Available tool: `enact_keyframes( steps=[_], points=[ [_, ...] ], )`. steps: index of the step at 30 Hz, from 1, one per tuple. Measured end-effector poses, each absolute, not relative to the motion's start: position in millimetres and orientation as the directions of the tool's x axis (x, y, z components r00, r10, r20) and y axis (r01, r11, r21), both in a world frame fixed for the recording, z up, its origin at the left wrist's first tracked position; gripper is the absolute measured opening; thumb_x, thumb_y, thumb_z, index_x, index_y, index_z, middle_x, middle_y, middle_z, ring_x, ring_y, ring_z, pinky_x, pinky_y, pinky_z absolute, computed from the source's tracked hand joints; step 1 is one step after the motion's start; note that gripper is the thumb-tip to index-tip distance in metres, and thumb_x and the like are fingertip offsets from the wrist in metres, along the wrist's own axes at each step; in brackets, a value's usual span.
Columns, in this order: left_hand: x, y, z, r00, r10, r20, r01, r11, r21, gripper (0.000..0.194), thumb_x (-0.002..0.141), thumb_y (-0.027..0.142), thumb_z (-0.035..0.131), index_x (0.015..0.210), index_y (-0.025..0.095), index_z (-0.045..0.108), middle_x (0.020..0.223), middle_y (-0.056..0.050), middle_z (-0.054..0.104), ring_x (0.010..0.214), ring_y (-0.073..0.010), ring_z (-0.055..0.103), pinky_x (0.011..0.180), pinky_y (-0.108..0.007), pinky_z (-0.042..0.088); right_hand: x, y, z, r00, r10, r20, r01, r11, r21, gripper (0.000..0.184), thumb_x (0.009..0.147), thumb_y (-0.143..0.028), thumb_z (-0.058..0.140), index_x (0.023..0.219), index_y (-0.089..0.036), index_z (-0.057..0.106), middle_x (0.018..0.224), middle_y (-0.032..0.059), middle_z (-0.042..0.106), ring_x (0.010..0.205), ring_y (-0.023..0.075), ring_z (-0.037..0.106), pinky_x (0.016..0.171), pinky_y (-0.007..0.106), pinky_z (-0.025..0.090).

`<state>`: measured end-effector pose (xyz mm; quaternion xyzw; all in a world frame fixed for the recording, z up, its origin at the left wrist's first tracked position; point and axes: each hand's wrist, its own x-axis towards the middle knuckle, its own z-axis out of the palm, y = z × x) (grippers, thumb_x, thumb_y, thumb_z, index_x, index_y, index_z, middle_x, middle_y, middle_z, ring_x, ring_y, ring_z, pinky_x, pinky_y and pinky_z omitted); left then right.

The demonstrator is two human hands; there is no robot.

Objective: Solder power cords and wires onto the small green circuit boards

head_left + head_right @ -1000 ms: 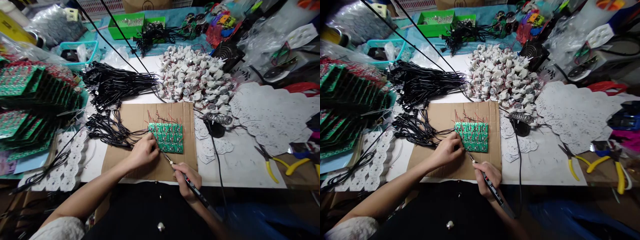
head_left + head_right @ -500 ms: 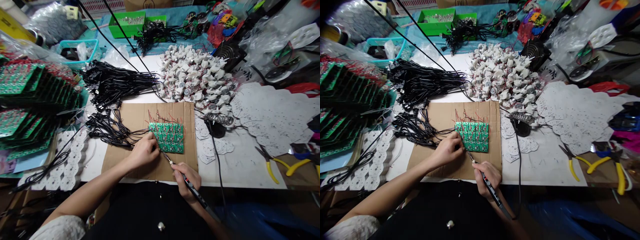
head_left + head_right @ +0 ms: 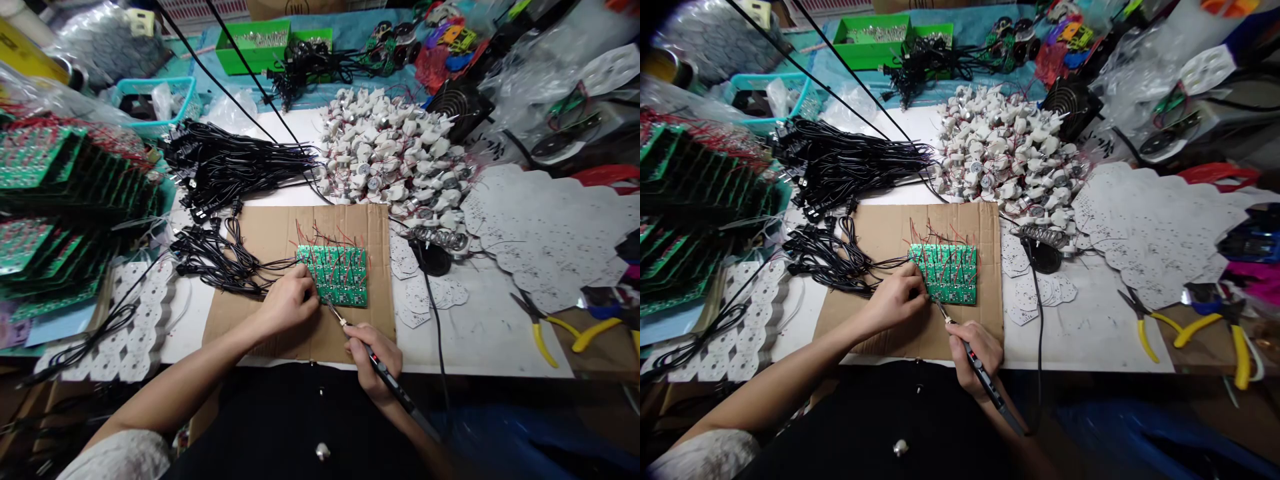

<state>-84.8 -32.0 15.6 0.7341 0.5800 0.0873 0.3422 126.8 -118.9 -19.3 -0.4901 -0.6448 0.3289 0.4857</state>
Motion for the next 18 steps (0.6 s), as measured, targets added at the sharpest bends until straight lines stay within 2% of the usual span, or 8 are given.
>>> enact_keyframes(
  steps=[8,18],
  points=[
    [-86.1,-32.4,14.9,0.311,0.911,-0.271,0.79,-0.089,0.607,0.014,0.086,0.021,0.058,0.073,0.018,0.063,0.091,-0.004,0.055,0.086,-0.0188,0.058,0.076,-0.031,0.047,127.0,-118.7,-20.3,-0.061,0.956,0.286,0.317,0.291,-0.903,0.021,0.095,-0.014,0.055,0.106,-0.022,0.071,0.078,0.0017,0.072,0.069,0.0155,0.071,0.06,0.026,0.056],
    [-79.4,-29.6,22.8,0.256,0.904,-0.344,0.831,-0.024,0.555,0.014,0.084,0.019,0.056,0.072,0.019,0.063,0.094,-0.006,0.058,0.087,-0.0201,0.06,0.075,-0.033,0.047,126.8,-117.4,-19.4,-0.072,0.954,0.293,0.326,0.3,-0.897,0.021,0.093,-0.013,0.056,0.103,-0.022,0.072,0.079,0.0013,0.073,0.067,0.0145,0.069,0.063,0.026,0.056]
  ],
)
